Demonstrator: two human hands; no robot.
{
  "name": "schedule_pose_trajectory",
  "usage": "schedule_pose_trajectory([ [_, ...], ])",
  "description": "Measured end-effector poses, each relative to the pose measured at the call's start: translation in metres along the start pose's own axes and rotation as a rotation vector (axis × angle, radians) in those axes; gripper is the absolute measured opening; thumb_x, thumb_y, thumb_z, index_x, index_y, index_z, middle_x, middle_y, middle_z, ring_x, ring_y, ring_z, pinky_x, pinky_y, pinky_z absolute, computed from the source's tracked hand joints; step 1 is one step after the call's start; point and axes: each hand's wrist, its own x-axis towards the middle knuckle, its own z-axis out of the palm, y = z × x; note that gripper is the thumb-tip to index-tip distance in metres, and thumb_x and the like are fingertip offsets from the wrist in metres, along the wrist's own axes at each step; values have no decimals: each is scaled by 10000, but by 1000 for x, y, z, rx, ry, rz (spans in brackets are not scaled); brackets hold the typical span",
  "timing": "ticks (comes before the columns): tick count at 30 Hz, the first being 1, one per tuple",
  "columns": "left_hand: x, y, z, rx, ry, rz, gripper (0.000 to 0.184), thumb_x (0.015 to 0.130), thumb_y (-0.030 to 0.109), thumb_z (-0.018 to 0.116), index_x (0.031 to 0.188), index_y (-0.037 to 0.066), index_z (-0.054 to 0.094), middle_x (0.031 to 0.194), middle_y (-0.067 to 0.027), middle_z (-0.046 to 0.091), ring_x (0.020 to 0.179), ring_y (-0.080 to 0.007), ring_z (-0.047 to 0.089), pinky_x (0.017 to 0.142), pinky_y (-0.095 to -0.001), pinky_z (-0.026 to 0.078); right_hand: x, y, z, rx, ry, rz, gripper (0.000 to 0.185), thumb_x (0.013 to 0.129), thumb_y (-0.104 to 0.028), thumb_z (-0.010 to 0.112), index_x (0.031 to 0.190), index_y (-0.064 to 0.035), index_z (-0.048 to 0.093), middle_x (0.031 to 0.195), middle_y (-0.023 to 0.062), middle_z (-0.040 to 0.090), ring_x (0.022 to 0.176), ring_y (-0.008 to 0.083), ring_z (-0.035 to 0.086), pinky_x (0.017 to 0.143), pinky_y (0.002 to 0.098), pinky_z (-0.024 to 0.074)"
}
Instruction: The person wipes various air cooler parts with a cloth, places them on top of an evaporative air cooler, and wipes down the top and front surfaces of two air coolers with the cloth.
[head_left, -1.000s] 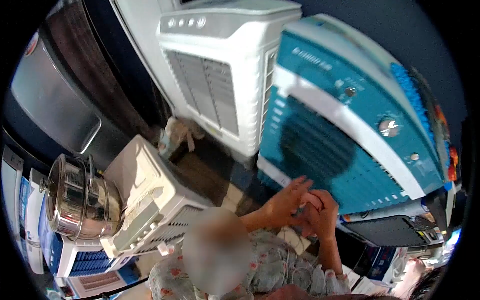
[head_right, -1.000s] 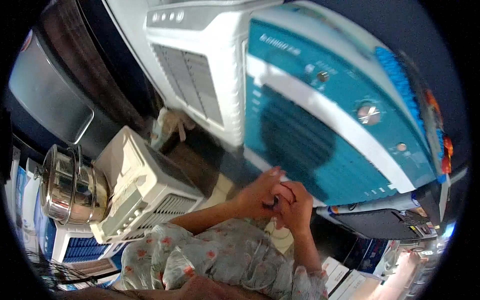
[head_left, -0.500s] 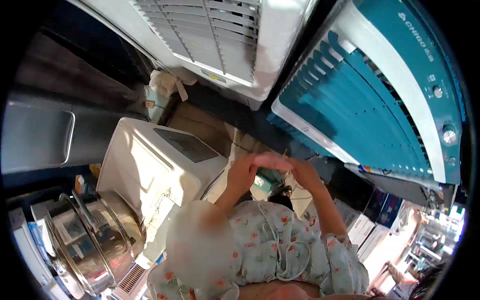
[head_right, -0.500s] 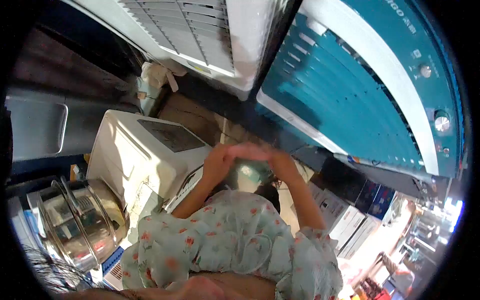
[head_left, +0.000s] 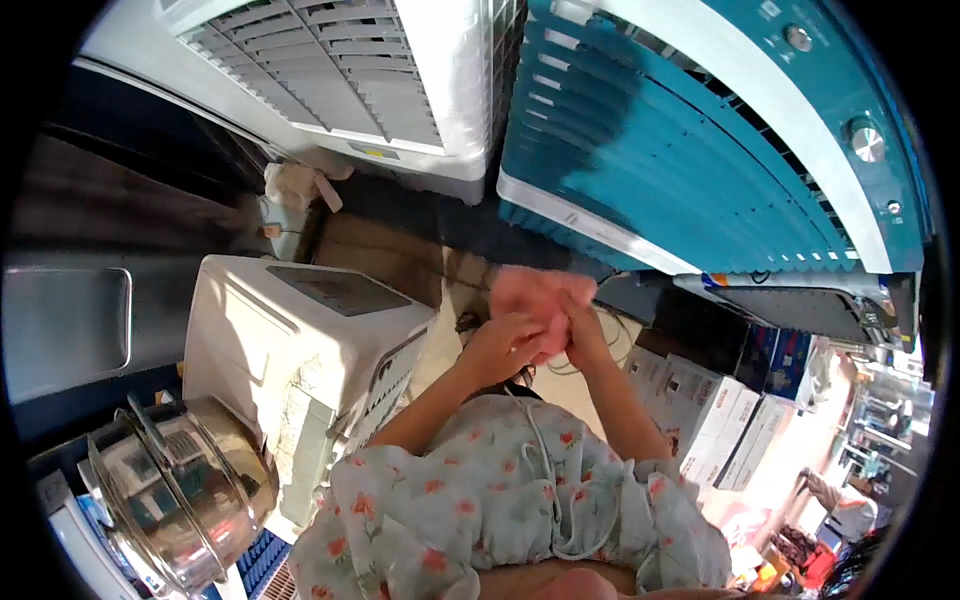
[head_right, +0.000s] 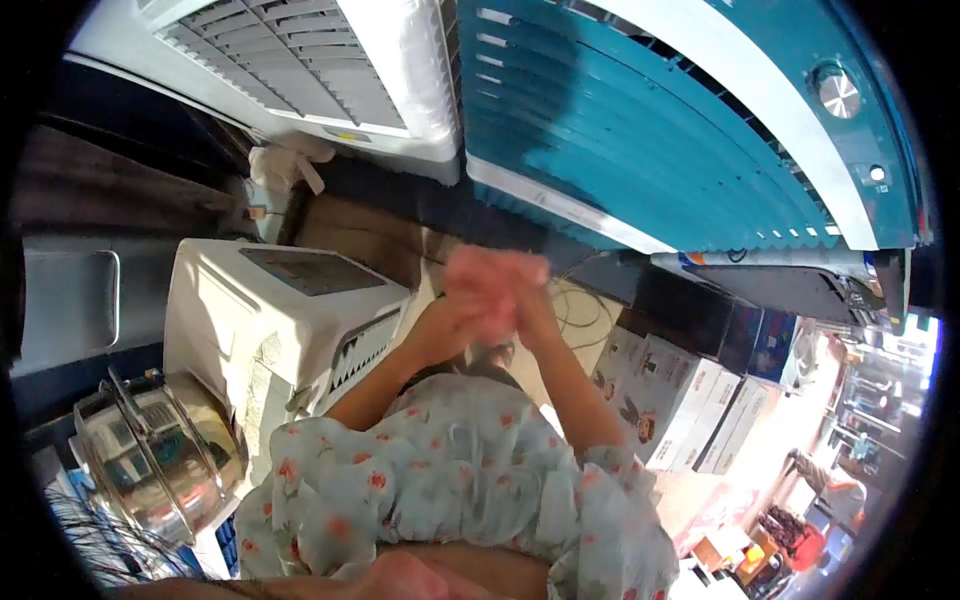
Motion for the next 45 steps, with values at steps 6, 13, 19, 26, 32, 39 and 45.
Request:
schedule_pose_trajectory([
  [6,-18,-4,29,-394,192,-487,330,851,152,559,1160,43,529,1032,-94,575,929,-196,558,775,-298,462,-29,8,-50,-11,-4,-193,457,872,-297,547,1212,-7,450,1105,93,561,970,175,556,819,292,461],
  [13,8,39,60,-753,408,27,631,821,211,625,1325,51,280,1143,-72,501,993,-140,502,801,-263,429,-54,-50,-20,-632,-480,-513,436,905,-305,475,1211,6,459,1186,105,523,1072,214,507,904,313,400],
  [19,62,86,-22,-1308,866,55,400,888,236,540,1202,12,435,1079,-70,547,972,-169,545,831,-295,439,-89,-154,23,-754,-542,-1140,407,912,-246,399,1208,21,479,1246,175,493,1114,275,489,942,378,363],
  [26,140,171,-244,4,1204,328,405,800,123,602,1164,-9,482,1130,-156,534,1042,-253,512,869,-350,401,-131,-288,55,-1135,429,-1998,286,814,-133,492,1059,-11,575,1197,210,524,1124,362,476,945,444,345],
  [32,249,247,-389,994,876,418,504,721,319,601,1132,33,547,1151,-191,546,1130,-369,467,946,-445,346,-98,-374,81,-1289,936,-1890,344,821,-148,485,1149,-68,547,1286,124,475,1250,315,360,1024,498,215],
  [39,317,249,-455,408,489,-280,621,800,541,476,1028,-25,593,982,-186,614,858,-296,621,605,-412,523,-61,-385,75,-1246,1126,-1900,309,819,-158,491,1109,-91,572,1159,67,554,1120,244,463,1026,450,163],
  [45,363,263,-427,689,421,-246,544,789,525,475,1003,54,642,998,-185,629,931,-264,607,794,-335,438,-59,-387,76,-1184,1160,-1953,310,758,-146,536,1060,-105,587,1108,60,576,1064,238,502,1013,432,186],
])
